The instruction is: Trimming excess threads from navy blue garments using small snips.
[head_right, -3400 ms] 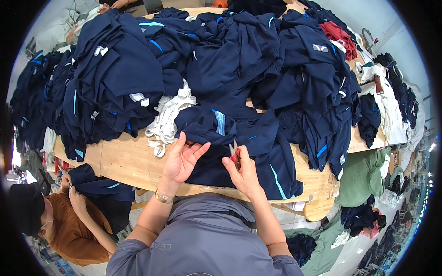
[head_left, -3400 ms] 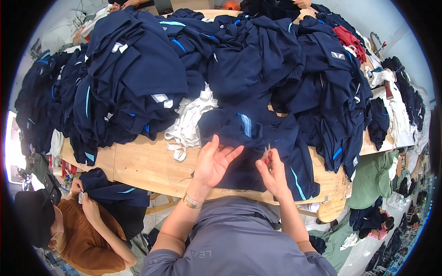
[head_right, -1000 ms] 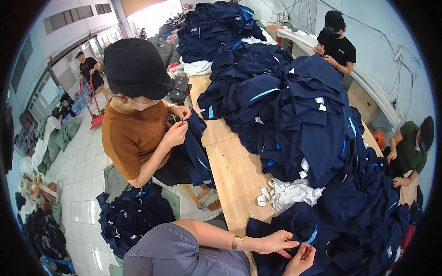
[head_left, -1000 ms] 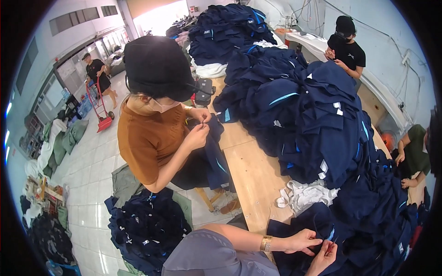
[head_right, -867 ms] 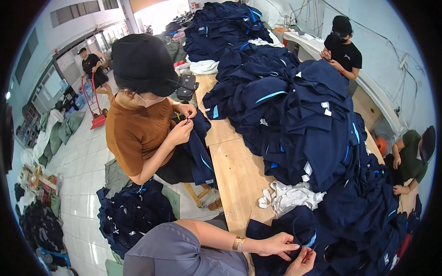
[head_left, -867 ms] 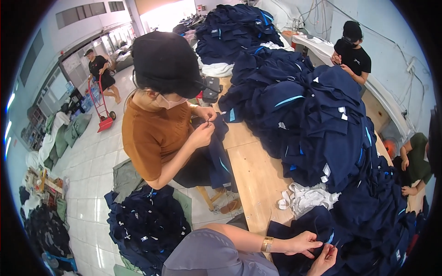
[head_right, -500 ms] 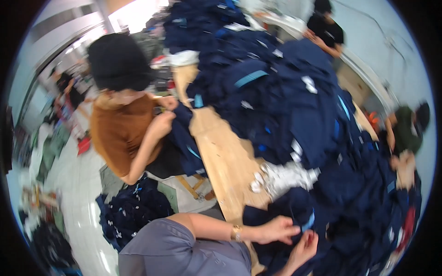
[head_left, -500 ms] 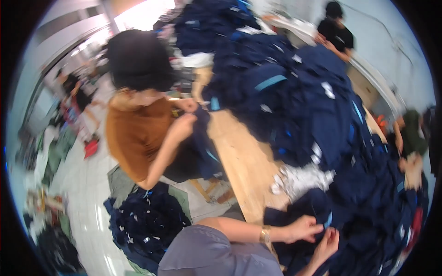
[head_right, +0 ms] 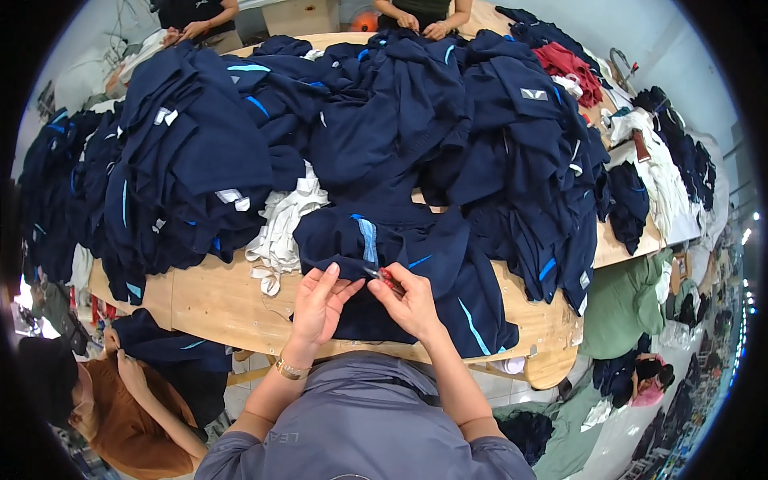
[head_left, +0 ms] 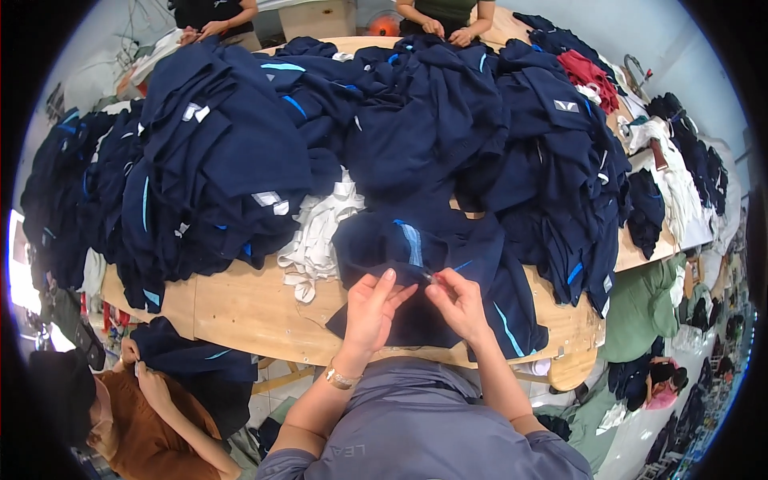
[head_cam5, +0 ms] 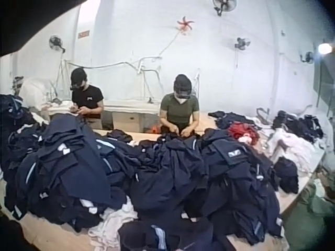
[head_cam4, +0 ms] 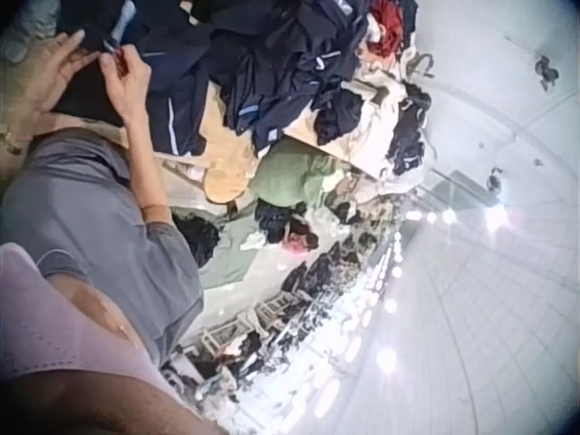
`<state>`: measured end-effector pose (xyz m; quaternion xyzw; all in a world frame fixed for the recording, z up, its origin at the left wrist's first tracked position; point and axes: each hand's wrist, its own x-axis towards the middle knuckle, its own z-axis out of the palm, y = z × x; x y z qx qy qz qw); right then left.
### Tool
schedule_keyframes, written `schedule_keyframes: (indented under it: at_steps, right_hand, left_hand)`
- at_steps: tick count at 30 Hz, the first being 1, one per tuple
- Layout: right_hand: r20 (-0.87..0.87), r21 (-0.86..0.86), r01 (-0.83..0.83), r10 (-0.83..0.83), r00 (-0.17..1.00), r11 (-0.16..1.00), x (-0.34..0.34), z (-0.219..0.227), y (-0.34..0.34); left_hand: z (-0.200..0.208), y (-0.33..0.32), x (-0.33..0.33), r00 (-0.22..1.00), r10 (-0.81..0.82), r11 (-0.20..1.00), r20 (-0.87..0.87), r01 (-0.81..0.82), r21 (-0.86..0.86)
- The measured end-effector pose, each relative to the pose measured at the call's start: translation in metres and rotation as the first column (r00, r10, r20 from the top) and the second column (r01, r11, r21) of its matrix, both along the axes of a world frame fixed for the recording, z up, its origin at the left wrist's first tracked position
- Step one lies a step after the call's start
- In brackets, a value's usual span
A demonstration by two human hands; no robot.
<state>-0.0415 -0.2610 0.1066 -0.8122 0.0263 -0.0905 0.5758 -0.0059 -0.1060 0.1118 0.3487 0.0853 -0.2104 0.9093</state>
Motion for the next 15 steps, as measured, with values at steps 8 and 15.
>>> schedule_keyframes:
  at_steps: [8,15]
  right_hand:
    - [0.050,-0.190,-0.029,0.040,0.998,0.981,-0.0002,0.0023,0.0029]
    - [0.044,-0.258,-0.067,0.081,0.996,0.964,0.0024,0.0084,0.0009]
  left_hand:
    - [-0.0015,0.0010,-0.0087,0.988,-0.031,0.987,0.154,0.006,0.159]
    - [-0.0034,0.0052,-0.0089,0.947,-0.065,0.951,0.315,-0.036,0.306]
